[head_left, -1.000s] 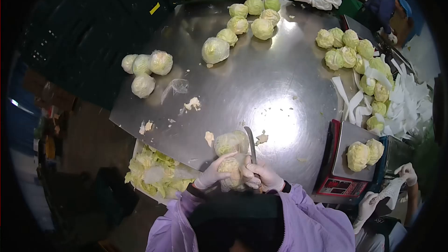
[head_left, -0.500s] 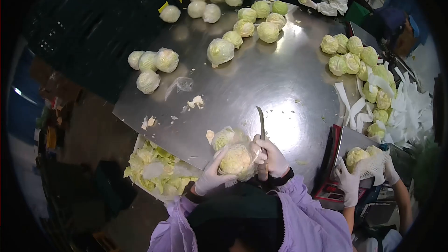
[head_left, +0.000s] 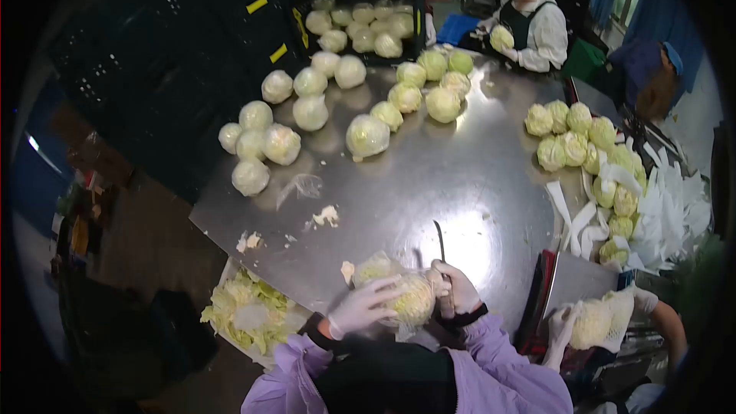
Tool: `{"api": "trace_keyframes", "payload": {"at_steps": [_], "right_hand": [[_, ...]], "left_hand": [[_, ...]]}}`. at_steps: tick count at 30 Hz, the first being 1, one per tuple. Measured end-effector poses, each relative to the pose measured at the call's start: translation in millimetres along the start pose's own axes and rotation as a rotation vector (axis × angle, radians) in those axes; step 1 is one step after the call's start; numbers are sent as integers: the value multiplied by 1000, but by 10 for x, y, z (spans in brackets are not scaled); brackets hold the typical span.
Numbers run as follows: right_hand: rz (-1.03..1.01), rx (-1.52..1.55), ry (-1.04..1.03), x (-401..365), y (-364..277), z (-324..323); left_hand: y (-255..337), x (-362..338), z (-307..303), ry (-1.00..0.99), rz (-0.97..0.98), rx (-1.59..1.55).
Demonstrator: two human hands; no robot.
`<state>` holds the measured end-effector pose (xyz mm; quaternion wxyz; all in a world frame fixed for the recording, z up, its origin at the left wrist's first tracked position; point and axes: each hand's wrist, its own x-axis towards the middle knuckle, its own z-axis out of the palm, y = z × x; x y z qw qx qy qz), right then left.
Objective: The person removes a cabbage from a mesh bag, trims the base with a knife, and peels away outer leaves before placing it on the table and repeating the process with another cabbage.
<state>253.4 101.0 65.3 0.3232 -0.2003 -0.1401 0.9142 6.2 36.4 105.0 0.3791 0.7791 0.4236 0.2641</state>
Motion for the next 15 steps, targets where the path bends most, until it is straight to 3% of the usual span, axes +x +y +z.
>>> {"api": "trace_keyframes", "payload": {"at_steps": [2,3,4,7,9,10,11,12,13,15], "right_hand": [[-40,-6,77,-58,5,-80],[-57,-42,121,-148,-4,-14],[-51,-86,61,-237,-23,32],[-116,-409,167,-369,61,-242],[-161,-507,402,-511,125,-227],[-213,-487,521,-575,163,-180],[-216,-499,512,-650,195,-101],[-286,-642,594,-732,226,35],[-358,-780,678,-784,255,87],[-545,-1112,635,-836,460,-127]], "left_hand": [[69,86,130,81,35,33],[111,151,208,153,145,156],[104,213,307,144,175,232],[54,325,616,164,206,304],[74,378,792,191,211,301],[133,407,872,194,20,224],[185,450,933,196,-167,144],[253,525,928,288,-248,-106],[162,593,1002,298,-239,-102],[-118,687,1176,253,-457,-942]]}}
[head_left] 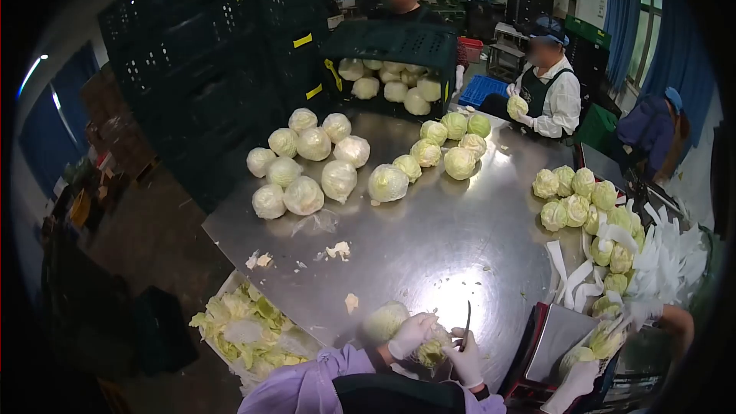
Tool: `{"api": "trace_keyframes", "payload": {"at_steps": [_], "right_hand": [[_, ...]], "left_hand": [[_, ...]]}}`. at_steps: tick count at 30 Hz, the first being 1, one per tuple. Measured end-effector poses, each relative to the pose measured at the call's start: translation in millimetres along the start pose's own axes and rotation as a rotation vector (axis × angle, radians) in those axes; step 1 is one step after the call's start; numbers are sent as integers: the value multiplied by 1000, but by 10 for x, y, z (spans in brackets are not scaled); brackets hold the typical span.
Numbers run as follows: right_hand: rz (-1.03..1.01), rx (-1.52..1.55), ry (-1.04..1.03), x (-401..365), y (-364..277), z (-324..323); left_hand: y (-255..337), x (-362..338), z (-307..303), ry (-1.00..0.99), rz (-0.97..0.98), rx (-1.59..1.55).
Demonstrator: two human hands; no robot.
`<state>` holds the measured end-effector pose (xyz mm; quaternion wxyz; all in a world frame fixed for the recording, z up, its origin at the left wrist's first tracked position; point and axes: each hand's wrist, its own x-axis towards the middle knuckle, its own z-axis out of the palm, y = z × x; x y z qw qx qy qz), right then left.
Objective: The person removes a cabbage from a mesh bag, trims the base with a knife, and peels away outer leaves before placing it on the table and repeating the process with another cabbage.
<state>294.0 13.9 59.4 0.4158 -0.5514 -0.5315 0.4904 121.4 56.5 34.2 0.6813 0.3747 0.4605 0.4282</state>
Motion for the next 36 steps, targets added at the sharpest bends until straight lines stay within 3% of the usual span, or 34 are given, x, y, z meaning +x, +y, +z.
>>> {"api": "trace_keyframes", "payload": {"at_steps": [1,3,4,6,8,9,10,11,12,14,15,17,18,19,21,24,26,27,30,32,33,34,35,36], "right_hand": [[-93,-135,41,-57,-106,62],[-194,-270,84,-96,-100,115],[-155,-270,126,-81,75,125],[-124,-272,166,-8,297,142],[-377,-327,229,45,406,150],[-384,-329,235,67,480,120],[-159,-190,208,105,551,71],[55,-43,185,164,601,37],[42,-51,211,175,583,54],[258,230,109,180,508,43],[474,551,43,156,387,12],[657,777,-98,-83,-173,-30],[721,870,-148,-169,-391,-53],[618,992,-264,-108,-99,-35],[558,905,-270,-21,200,-23],[552,757,-428,151,504,-3],[473,792,-865,308,721,-22],[428,708,-708,228,590,105],[419,573,-665,214,-34,83],[423,446,-616,218,-460,62],[448,505,-621,210,-605,67],[464,510,-620,217,-500,82],[410,504,-685,290,-328,111],[355,498,-750,314,-224,129]], "left_hand": [[50,-12,34,1,4,0],[149,-28,81,-54,-267,-193],[125,-32,82,-54,-259,-192],[103,-73,93,-288,-291,-168],[190,-146,65,-337,-274,-117],[203,-157,58,-373,-223,27],[220,-136,57,-411,-166,176],[-19,-143,45,-426,130,332],[259,-328,85,-397,184,699],[-58,-221,-48,-312,392,782],[-8,-202,-88,-328,414,792],[117,-273,-162,-193,538,1014],[69,-296,-216,-189,779,1081],[219,-341,-240,-332,734,1032],[409,-381,-274,-568,592,922],[336,-369,-294,-678,277,670],[260,-352,-324,-708,131,541],[242,-333,-347,-719,77,497],[284,-372,-350,-714,16,465],[434,-484,-287,-486,370,1007],[451,-485,-283,-490,357,997],[465,-463,-320,-462,227,1070],[476,-466,-356,-432,95,1143],[481,-508,-385,-437,83,1137]]}}
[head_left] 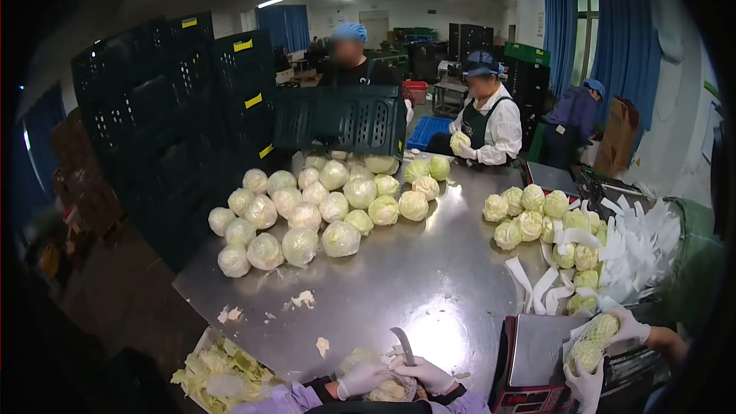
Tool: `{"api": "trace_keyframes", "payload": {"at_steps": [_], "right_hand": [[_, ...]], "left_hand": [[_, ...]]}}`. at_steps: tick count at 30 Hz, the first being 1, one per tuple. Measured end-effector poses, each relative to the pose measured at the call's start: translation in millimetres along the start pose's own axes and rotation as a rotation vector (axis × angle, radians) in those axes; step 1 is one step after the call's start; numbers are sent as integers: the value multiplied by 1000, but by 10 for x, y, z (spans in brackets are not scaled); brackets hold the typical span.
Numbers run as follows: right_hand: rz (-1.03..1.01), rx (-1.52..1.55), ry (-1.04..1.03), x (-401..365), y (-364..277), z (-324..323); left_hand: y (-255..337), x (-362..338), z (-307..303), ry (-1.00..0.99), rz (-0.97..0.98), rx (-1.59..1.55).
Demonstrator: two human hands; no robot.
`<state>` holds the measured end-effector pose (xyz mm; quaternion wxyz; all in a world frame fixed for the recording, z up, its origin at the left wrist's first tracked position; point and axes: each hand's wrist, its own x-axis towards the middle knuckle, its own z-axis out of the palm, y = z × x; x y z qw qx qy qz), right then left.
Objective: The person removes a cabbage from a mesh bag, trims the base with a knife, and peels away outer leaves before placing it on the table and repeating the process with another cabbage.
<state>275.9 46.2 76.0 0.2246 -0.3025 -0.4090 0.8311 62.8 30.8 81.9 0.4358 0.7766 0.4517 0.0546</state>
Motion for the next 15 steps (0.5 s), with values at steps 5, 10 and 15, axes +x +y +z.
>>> {"api": "trace_keyframes", "payload": {"at_steps": [5,10,15], "right_hand": [[-139,-617,245,-260,-238,381],[-542,-1026,651,-109,72,298],[-316,-778,852,259,609,-374]], "left_hand": [[64,-157,3,657,86,-185],[-56,-171,163,660,-82,-776],[234,-351,-107,379,-96,-1399]]}}
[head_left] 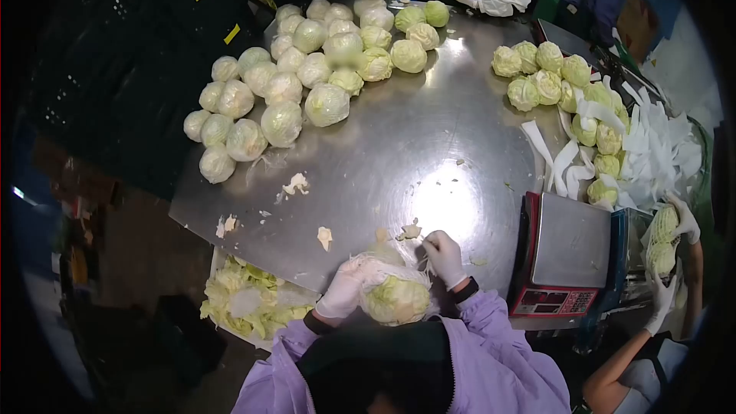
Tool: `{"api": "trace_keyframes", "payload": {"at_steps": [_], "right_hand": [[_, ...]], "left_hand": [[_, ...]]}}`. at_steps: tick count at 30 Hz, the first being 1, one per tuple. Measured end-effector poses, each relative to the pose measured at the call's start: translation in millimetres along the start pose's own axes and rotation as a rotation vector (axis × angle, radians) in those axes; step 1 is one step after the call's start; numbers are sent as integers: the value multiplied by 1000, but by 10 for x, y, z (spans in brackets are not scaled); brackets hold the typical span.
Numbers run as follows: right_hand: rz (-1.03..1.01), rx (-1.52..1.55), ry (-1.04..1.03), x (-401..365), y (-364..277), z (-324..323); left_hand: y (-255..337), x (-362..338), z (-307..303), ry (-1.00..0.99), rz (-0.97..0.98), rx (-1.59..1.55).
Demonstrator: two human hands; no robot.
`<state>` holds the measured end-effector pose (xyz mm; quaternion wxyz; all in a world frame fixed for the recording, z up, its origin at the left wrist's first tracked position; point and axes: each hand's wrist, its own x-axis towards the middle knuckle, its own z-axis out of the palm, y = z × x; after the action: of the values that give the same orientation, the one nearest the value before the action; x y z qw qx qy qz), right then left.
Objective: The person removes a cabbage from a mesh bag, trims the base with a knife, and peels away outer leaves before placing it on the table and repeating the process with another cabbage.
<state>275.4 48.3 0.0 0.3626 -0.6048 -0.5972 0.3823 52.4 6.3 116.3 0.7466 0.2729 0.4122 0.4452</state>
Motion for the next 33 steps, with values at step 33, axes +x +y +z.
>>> {"api": "trace_keyframes", "payload": {"at_steps": [33], "right_hand": [[375,1348,-350,135,89,-139]], "left_hand": [[919,1054,-1315,558,368,999]]}}
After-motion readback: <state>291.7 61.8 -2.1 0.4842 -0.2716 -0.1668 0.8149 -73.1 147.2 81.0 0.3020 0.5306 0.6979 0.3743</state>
